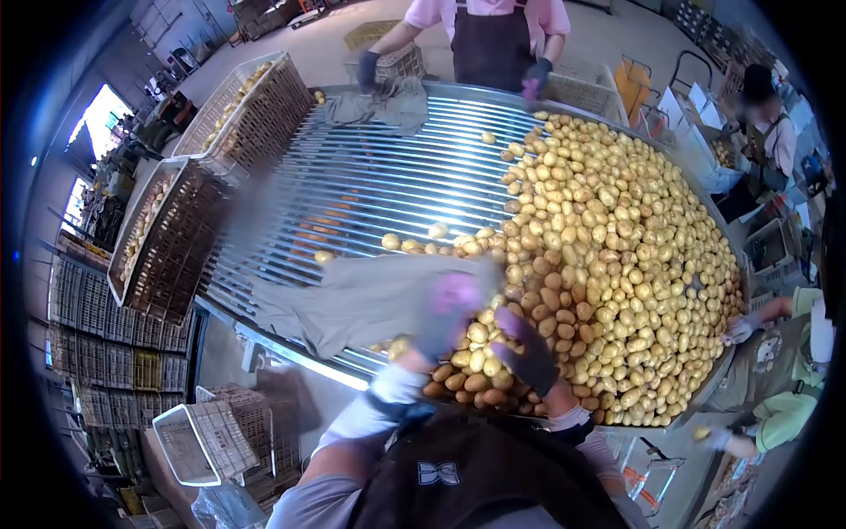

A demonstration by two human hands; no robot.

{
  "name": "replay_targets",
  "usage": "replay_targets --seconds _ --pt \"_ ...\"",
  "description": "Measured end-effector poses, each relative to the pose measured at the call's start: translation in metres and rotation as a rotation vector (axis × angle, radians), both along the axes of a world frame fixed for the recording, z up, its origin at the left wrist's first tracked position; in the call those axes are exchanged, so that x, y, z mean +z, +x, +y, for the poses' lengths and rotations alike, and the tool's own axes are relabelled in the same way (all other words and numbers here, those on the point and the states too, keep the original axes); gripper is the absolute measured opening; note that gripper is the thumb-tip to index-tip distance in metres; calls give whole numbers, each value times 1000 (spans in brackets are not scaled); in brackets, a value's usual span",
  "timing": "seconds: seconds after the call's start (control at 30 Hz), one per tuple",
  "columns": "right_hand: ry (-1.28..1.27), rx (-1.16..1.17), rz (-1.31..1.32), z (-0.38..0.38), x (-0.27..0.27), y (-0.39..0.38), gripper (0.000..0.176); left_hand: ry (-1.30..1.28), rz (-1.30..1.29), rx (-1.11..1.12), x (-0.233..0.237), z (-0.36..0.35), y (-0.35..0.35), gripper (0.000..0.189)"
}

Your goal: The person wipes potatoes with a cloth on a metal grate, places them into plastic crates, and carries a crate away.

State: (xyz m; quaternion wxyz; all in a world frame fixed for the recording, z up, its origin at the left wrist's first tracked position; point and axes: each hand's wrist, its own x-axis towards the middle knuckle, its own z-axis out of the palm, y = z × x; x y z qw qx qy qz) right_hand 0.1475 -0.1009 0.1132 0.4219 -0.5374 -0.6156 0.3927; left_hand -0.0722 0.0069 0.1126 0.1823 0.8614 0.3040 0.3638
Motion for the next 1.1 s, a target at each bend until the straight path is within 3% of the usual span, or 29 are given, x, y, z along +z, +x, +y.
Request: replay_targets --seconds 0.03,0.07,0.1,0.13,0.23,0.27,0.3,0.33,0.37,0.43,0.47,0.5,0.57,0.63,0.7,0.73,0.77,0.83,0.9,0.97,1.0,1.03,1.07,1.1 --pt "15 18 -12 -1 11 -5 58 -748 -444 -101 47 -34 53 26" --pt "43 -1 -24 -9 6 0 54 -403 -368 -297 54 -32 87 23" --pt "64 -64 -50 -20 -9 16 51 -451 -408 -535 61 -41 115 20" --pt "100 -167 -110 -32 -30 40 48 -517 -261 -595 99 -57 124 25" --pt "213 -568 -573 -82 -93 139 38 -339 -333 -581 112 -76 121 34" --pt "88 -848 -10 -97 -101 159 26 -254 -283 -588 102 -65 106 48" --pt "-27 -1083 575 -115 -106 177 17 -601 -236 -360 45 -70 89 49" --pt "-71 -1139 730 -136 -114 192 15 -907 -355 -398 58 -60 72 43" --pt "-110 -1182 891 -158 -123 204 13 -113 -27 -179 21 -40 49 39" --pt "-369 -1171 318 -205 -143 225 13 -72 184 79 29 -36 10 39" --pt "-364 -1153 33 -208 -113 209 16 -186 259 195 17 -36 -3 45" --pt "-367 -1158 29 -198 -102 195 16 -190 258 189 -2 -36 -16 45" --pt "-36 -1085 -401 -168 -85 170 20 -59 366 377 -52 -32 -32 56" --pt "138 -918 -478 -102 -58 134 27 -17 464 424 -74 -32 -30 64" --pt "72 -796 0 -50 -81 107 40 -186 426 396 -59 -27 -21 67" --pt "-4 -725 -476 -26 -80 95 40 -127 425 458 -57 -26 -18 51" --pt "-80 -623 -948 -8 -78 89 39 -126 421 463 -59 -23 -21 51" --pt "-174 -544 -831 9 -70 97 30 -332 456 421 -62 -12 -28 31" --pt "-266 -465 -710 12 -72 110 21 -236 402 439 -56 -11 -35 22" --pt "9 -609 -302 -8 -78 119 15 -144 345 447 -51 -17 -42 16" --pt "17 -614 -309 -11 -63 119 15 -222 192 493 -48 -19 -48 14" --pt "29 -796 -208 -23 -28 110 16 -307 43 534 -42 -18 -50 13" --pt "32 -977 -106 -29 -6 102 17 -259 -83 571 -24 -10 -45 11" --pt "17 -986 -114 -23 -2 101 17 -214 -204 607 -6 0 -39 10"
